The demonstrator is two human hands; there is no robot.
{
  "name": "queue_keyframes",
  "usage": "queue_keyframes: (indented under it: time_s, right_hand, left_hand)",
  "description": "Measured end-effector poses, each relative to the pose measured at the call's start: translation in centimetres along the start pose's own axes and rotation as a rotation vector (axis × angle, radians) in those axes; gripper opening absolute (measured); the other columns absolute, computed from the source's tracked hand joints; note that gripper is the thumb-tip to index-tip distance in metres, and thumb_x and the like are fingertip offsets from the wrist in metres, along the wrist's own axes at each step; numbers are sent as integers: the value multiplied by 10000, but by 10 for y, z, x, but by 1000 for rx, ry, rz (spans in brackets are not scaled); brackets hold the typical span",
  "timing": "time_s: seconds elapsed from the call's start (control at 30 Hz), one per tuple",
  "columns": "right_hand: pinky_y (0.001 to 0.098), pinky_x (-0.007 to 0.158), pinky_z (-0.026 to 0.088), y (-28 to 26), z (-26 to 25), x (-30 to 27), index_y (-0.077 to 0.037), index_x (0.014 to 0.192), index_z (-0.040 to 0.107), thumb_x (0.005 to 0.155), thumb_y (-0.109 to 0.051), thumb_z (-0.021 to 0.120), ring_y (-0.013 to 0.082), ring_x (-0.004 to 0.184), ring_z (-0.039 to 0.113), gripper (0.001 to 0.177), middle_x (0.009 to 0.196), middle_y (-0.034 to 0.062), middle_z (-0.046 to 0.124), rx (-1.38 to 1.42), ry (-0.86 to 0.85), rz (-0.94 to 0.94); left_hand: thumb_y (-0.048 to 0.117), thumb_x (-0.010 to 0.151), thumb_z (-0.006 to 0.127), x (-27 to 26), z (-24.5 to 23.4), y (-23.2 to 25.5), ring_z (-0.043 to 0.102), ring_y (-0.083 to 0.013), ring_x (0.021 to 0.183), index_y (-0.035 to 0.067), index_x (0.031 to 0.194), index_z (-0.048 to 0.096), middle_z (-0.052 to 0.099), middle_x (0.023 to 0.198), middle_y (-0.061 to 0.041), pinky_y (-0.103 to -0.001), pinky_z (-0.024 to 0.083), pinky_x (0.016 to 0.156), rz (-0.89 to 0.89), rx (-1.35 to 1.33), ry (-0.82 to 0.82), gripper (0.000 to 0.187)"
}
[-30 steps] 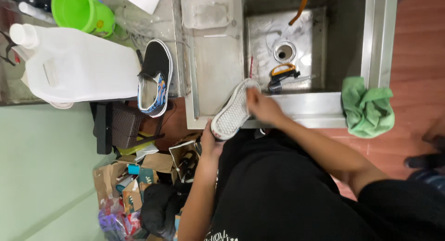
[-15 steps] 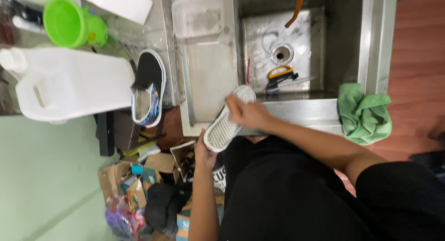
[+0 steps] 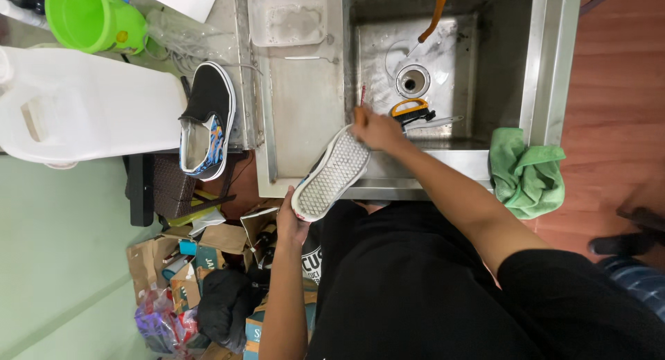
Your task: The person scrubs the sole of a black slip-on shoe using a red toothbrush over a stainless steel sink. They hold the shoe with their left hand and scrub the white rubber sole with their right hand, focusing on the tread pattern and edges.
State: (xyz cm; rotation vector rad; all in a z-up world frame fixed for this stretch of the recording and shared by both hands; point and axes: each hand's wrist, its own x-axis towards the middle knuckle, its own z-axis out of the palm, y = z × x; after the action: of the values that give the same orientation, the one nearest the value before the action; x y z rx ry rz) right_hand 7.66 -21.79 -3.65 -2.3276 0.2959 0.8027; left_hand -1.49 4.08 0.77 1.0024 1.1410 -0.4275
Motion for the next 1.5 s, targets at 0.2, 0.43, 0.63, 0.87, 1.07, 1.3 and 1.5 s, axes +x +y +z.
queue_keyframes:
  time_s: [0.2,0.43,0.63,0.87,1.07,1.3,1.5]
  right_hand:
    - [547,947,473,-68,-27,-105,-116,1511,304,816,-541,483,461,1065,628,834,1051,261,688,66,-198,-279]
    - [513,941,477,0,4,-8,-183,1313,547,829,-683,424,391,1105,626,707,1072,212,690,-1,-35,-8]
    - [566,960,455,-65,-29,-124,-124,1493,326,820,-575,466,469,1093,613,822,1091,293,664,48,-189,-245]
    - [512,934,480,7,8,-36,-166,1276,526,869,-667,412,391,1081,640,656,1073,217,692,-7,7,-33]
    - [540,925,481,-41,-8,-125,-161,1482,364,826,-559,501,431,1059,643,780,1041,241,696,15,-97,-205]
    - [523,925,490,27,11,-26,-143,1203,481,842,-701,381,406,1071,634,672,1089,241,666,71,39,90]
    - [562,936,473,-44,-10,-158,-157,1504,324,834,-555,476,464,1092,617,795,1105,290,665,60,-125,-111]
  left_hand:
    - [315,878,734,21,-11,-6,729,-280,847,23,1001,681,724,921,-171,-472,586,787,35,2,-4,321]
    - [311,918,683,-9,-1,-14,715,-295,903,18,1039,673,717,988,-169,-479,579,819,-12,-51,-42,317]
    - [320,875,727,1,-6,-19,715,-288,898,41,1020,665,723,950,-156,-526,567,821,-29,-84,-7,320]
    - [299,879,719,-13,6,-20,716,-287,867,36,1004,664,721,938,-153,-525,567,805,-38,-120,-3,296]
    - [306,861,732,-23,12,-14,717,-285,825,45,939,674,718,886,-143,-503,585,756,-78,-128,3,278]
    - [353,850,722,-2,2,-21,710,-295,831,67,952,680,713,883,-138,-499,586,745,-79,-101,2,307]
    - [337,847,756,-3,3,-30,710,-306,820,30,951,668,708,885,-162,-508,582,737,-48,-101,49,335]
